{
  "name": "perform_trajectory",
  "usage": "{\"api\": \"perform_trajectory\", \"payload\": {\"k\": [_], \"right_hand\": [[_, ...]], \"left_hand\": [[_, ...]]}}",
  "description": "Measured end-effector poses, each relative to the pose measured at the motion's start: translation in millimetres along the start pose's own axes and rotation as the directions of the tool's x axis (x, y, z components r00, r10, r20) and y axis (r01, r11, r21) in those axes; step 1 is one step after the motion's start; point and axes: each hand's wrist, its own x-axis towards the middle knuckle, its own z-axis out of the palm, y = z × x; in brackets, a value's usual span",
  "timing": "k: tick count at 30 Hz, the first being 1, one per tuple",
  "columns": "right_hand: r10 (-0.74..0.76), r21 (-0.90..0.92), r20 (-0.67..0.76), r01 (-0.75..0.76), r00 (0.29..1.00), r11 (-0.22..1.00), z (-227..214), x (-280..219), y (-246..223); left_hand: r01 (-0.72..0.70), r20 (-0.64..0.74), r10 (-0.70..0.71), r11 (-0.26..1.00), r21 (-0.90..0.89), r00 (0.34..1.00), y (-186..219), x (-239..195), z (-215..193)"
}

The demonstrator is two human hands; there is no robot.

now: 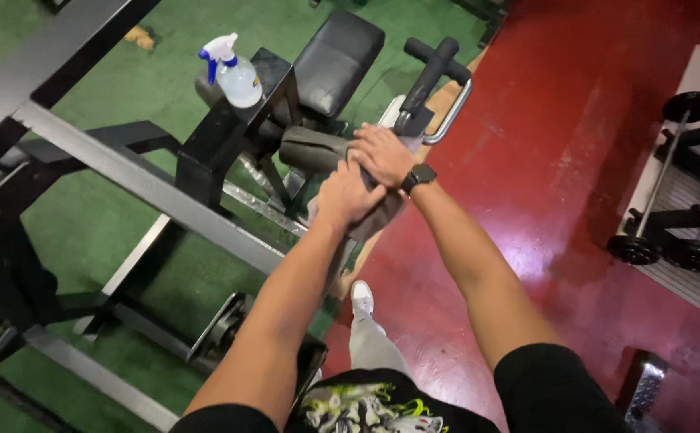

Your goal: The person wipes the metal frame of a gym machine using a grey cloth. The camera is shaky throughout the video, but the person continues to wipe the equipment with both hands.

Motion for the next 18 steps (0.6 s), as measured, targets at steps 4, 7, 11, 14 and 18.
{"api": "perform_trajectory", "payload": {"k": [4, 7, 11, 14, 18], "right_hand": [[0.056, 0.008, -0.002, -0.056, 0.998, 0.998, 0.6, 0.0, -17.3], [0.132, -0.068, -0.004, -0.132, 0.991, 0.989, -9.1, -14.2, -66.0], [0.044, -0.037, 0.032, -0.043, 0.999, 0.998, -33.6, -38.2, -166.5], [0.006, 0.031, 0.033, -0.007, 0.999, 1.000, -45.2, -62.3, -254.9], [0.045, 0.201, 0.074, -0.059, 0.996, 0.978, -84.0, -90.0, -361.7]], "left_hand": [[0.013, -0.098, -0.012, 1.000, 0.012, 0.995, -3.5, -33.0, -5.7], [-0.049, -0.309, 0.088, 0.990, 0.132, 0.947, -10.9, -94.9, -14.6], [-0.169, -0.352, 0.221, 0.970, 0.174, 0.909, -33.1, -203.2, -47.2], [-0.207, -0.239, 0.246, 0.962, 0.179, 0.939, -55.0, -291.1, -73.8], [-0.204, -0.207, 0.254, 0.951, 0.233, 0.945, -79.2, -386.5, -87.4]]}}
